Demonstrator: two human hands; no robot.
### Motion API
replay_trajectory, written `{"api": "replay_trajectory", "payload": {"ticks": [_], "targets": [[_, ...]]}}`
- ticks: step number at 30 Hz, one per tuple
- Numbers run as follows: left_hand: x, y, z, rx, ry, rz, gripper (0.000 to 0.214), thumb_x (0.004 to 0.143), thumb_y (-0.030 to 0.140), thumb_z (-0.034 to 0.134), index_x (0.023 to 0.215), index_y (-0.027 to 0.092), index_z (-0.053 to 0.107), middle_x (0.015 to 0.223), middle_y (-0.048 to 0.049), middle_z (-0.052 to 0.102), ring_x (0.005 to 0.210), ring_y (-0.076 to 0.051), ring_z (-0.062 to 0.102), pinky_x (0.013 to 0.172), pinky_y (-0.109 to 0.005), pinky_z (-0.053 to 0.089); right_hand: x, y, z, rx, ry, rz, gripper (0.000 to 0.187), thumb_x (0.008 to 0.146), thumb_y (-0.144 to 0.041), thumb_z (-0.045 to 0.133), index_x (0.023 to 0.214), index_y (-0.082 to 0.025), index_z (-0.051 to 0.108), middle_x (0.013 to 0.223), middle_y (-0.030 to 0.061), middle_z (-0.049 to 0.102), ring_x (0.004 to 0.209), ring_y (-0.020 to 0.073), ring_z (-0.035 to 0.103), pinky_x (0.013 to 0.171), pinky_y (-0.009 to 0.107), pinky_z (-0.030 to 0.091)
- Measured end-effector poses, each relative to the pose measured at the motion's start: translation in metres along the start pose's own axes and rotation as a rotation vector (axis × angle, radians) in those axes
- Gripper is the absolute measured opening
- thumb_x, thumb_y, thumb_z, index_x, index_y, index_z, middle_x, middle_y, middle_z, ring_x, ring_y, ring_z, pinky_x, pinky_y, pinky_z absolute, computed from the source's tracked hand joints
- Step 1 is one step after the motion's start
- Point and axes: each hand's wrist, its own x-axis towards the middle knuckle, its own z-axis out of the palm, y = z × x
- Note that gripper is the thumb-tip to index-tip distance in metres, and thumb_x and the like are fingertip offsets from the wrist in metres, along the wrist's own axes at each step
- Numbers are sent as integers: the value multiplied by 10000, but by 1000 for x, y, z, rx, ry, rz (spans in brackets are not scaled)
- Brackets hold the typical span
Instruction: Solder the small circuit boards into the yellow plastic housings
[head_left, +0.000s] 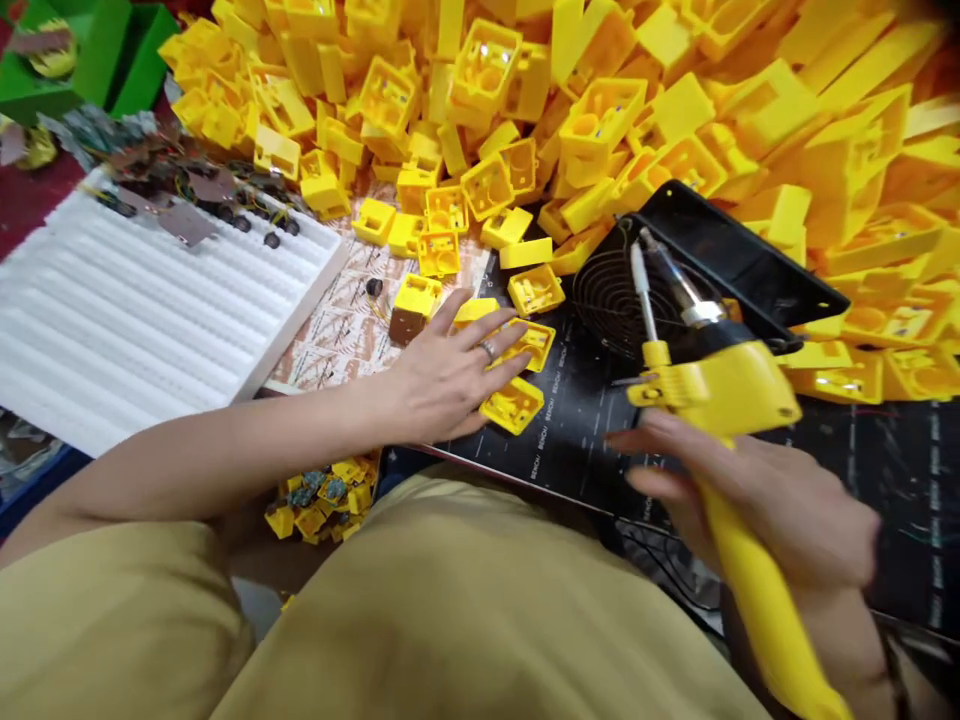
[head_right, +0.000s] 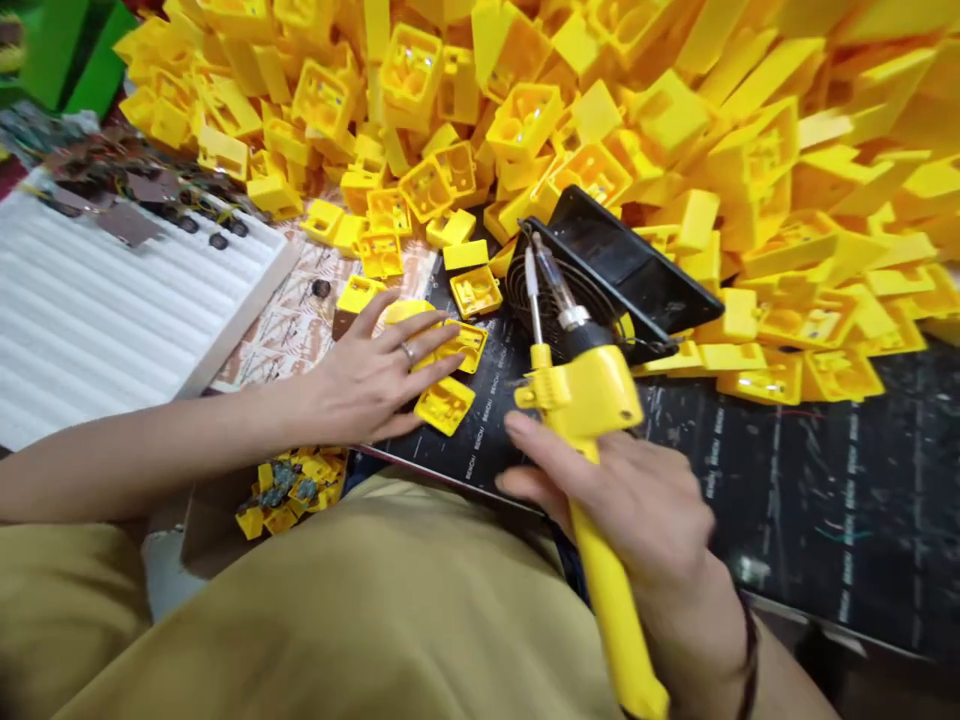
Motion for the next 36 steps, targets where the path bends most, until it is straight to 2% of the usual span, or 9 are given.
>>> {"api": "replay_trajectory", "payload": {"ticks": [5, 8, 13, 17, 22, 26, 29, 31, 36], "targets": [[-31, 2, 18, -71, 236, -78, 788, 895, 625, 431, 1492, 138, 268, 1555, -184, 325, 1444, -326, 284, 1153, -555, 185, 15, -5, 26, 92, -76, -171, 342, 856, -357, 688, 1151, -224, 578, 723, -25, 607, 622, 117, 581, 620, 232, 466], [-33, -9, 27, -79, 229, -201, 626, 936, 571, 383, 1432, 188, 380, 1501, -149, 424, 1391, -306, 370, 1124, -522, 255, 19, -13, 41, 126, -87, -171, 461, 814, -402, 723, 1168, -185, 522, 829, 22, 622, 716, 150, 605, 661, 264, 498], [-18, -16, 43, -17, 294, -174, 423, 931, 544, 420, 1181, 239, 575, 1373, -85, 549, 1318, -297, 426, 1110, -536, 258, 18, -21, 60, 91, -55, -100, 344, 883, -248, 640, 1187, -203, 484, 852, 20, 616, 756, 152, 616, 695, 267, 519], [-12, -11, 41, -1, 284, -165, 437, 935, 562, 386, 1160, 234, 569, 1317, -85, 575, 1303, -303, 420, 1132, -601, 204, 9, -18, 48, -71, 20, -37, 432, 838, -268, 703, 1213, -205, 499, 765, 3, 569, 662, 162, 576, 612, 281, 471], [-3, 4, 26, 15, 309, -145, 448, 974, 465, 352, 1284, 187, 519, 1219, -104, 636, 1209, -300, 499, 1110, -592, 253, 2, -14, 28, -236, -8, -133, 501, 814, -522, 677, 1150, -174, 544, 622, -33, 452, 534, 149, 461, 528, 297, 393], [-6, 0, 23, 22, 220, 6, 363, 999, 253, 311, 1291, 233, 526, 1090, -44, 714, 1032, -216, 603, 1070, -491, 339, -1, -6, 27, -71, -57, -142, 499, 825, -480, 690, 1198, -213, 494, 837, 17, 618, 759, 189, 610, 736, 339, 491], [-25, -10, 21, 22, 152, 209, 354, 996, 189, 339, 1256, 296, 555, 1230, 5, 682, 1127, -170, 590, 1064, -403, 355, -4, 1, 31, 100, -150, -145, 480, 847, -370, 693, 1245, -243, 456, 1028, 37, 659, 938, 200, 640, 865, 375, 506], [-39, -10, 20, 8, 160, 238, 383, 980, 140, 352, 1253, 310, 559, 1366, 4, 600, 1233, -152, 540, 1075, -386, 340, -6, 2, 34, 137, -182, -164, 472, 858, -289, 679, 1266, -250, 445, 1077, 38, 659, 951, 181, 641, 841, 339, 518], [-49, 16, 26, -104, 357, -88, 416, 936, 353, 479, 1303, 170, 547, 1293, -104, 636, 1138, -253, 567, 968, -433, 378, -3, -3, 44, 85, -77, -137, 434, 848, -288, 685, 1221, -208, 479, 1006, 74, 644, 886, 214, 628, 759, 340, 512]]}}
